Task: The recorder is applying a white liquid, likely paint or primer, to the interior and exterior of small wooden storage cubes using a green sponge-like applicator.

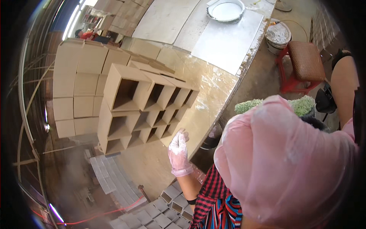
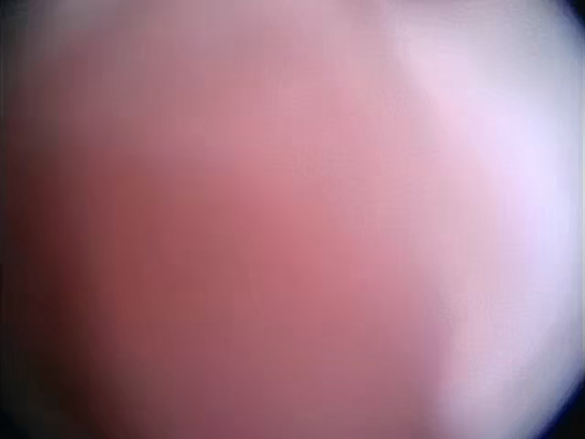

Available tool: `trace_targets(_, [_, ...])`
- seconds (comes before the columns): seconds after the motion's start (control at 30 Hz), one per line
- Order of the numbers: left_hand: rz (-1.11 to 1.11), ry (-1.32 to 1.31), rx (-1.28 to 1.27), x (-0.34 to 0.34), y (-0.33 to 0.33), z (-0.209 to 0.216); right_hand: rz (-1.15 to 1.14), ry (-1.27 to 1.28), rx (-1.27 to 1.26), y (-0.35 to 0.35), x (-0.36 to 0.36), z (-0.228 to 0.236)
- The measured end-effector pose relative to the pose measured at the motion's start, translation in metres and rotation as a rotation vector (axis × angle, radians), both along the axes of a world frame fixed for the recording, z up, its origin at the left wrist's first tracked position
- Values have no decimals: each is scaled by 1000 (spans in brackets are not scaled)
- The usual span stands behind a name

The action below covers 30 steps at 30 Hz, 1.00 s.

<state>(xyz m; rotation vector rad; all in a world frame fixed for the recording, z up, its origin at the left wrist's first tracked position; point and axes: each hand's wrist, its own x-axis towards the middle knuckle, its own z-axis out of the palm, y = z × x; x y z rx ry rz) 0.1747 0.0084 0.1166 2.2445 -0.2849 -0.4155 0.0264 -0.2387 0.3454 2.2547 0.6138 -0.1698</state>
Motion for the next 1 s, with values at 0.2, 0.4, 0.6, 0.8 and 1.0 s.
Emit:
trace_targets(0.2, [-68,-50,75,31,-7,-8,-79,14,-19,-1,16,-17])
trace_targets(0.4, [-44,-20,-8,39,-20,-4,-91,-8,-32,-9,16,-17])
trace_targets(0.6, [1,16,-5,40,-67,3,-194,-61,91,-53,32,-24])
trace_targets(0.8, [67,19,-59,40,-112,20,-318,-109,285,-83,42,-26])
trace_targets(1.0, [405,-372,-624,57,-131,45,-480,-238,667,-121,36,-23])
